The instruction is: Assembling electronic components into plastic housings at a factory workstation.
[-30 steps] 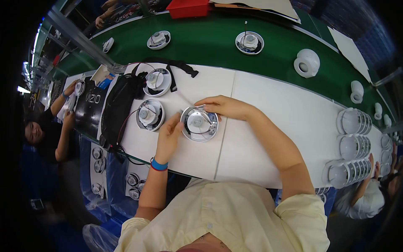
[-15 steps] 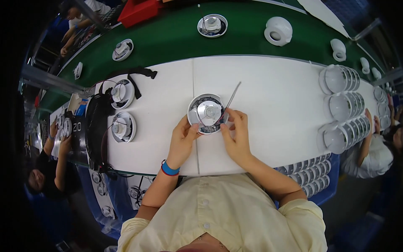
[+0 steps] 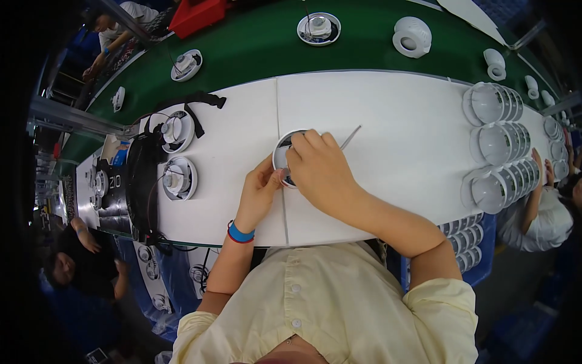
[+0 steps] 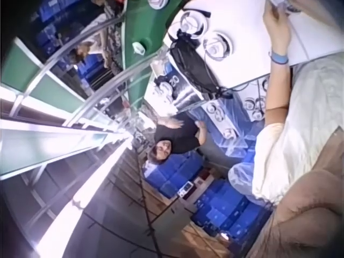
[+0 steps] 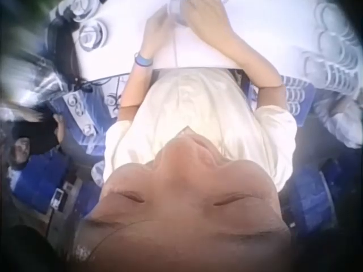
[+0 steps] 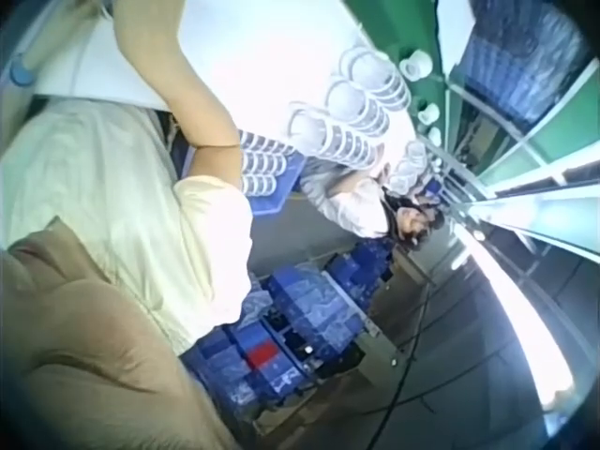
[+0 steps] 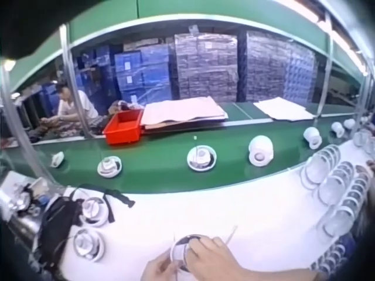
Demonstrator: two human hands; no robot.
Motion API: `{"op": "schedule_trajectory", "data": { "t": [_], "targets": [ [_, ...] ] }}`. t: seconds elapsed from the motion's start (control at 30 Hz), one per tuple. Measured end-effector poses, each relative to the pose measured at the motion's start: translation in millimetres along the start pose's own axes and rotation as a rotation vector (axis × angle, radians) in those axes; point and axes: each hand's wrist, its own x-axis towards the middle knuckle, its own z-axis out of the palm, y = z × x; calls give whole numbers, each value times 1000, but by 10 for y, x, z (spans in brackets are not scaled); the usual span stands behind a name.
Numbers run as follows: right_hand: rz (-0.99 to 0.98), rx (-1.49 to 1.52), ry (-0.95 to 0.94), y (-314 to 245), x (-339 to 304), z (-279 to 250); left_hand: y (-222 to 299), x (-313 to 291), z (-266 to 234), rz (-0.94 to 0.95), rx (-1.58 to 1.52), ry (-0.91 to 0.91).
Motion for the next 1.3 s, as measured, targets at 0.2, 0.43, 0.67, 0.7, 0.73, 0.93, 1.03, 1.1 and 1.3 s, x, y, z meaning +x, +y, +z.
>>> {"op": "schedule_trajectory", "data": {
  "t": [0.2,0.43,0.67,0.7,0.73,0.93,1.03,1.1,1.3],
  "targets": [
    [421,85,-111,90,137,3,84,3,-38,-60,-16,-19],
    [313,371,172,-142,-374,-165,94,22,-45,-96,-9,2],
    [125,60,-2,-291,-690,137,-5,23,11,-11,-57,32],
    [163,6,7,-289,-689,125,-43,26,-7,-2,-65,25],
    [205,-50,18,-288,-688,121,-24,23,4,-6,-61,22],
    [133,-2,20,-272,-697,211,11,30,8,-20,-86,32],
    [141,-29,-18,-360,-618,174,0,32,-21,-11,-69,36],
    [121,-26,-39,-350,-600,195,28,30,-31,21,-29,78],
    [109,-105,-142,-414,-554,322,638,120,342,655,974,421]
  ]
}}
